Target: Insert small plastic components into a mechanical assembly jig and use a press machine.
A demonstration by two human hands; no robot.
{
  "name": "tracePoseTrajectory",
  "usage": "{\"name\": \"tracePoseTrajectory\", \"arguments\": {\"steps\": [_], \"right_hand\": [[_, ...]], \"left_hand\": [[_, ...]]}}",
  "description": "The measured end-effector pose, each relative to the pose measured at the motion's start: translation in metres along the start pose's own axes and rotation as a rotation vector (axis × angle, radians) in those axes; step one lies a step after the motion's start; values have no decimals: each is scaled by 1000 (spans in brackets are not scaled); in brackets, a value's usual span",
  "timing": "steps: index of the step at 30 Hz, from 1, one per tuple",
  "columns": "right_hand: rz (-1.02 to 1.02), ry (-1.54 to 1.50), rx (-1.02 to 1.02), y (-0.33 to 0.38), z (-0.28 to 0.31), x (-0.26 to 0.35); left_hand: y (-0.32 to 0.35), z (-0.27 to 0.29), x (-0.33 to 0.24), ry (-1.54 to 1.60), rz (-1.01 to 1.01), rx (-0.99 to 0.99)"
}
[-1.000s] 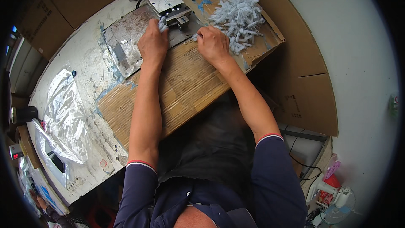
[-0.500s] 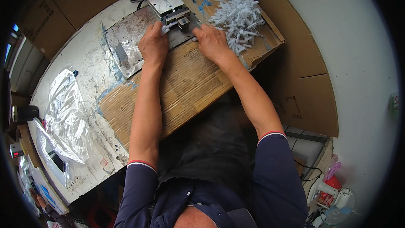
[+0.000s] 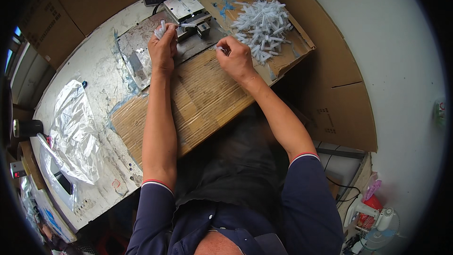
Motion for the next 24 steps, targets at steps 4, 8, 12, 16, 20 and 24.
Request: {"name": "tracePoseTrajectory", "arguments": {"steps": [4,8,12,16,20,24], "right_hand": [[98,268,15,14,-1,-6],[93,416,-18,20,4,-12],[114,461,-34,24,7,-13],[107,448,-7,30,13,-16],[72,496,51,32,14,-20],[29,479,76,24,6,-15]], "left_hand": [[-2,2,-10,205,22,123],[-2,7,-16,359,47,97],[-6,8,-13,479,35,112],[-4,11,-3,443,127,-63],[-3,16,-4,431,154,-79],[-4,17,-12,367,125,-26]]}}
Point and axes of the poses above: each hand's wrist, its own y-axis away from the middle knuckle, its own z-axis out of the back of the hand, x = y × z, the point moved 2 cm from there along -y, towards the middle knuckle, and after that the axes turned 12 degrees about -z, right-handed, at the moved point
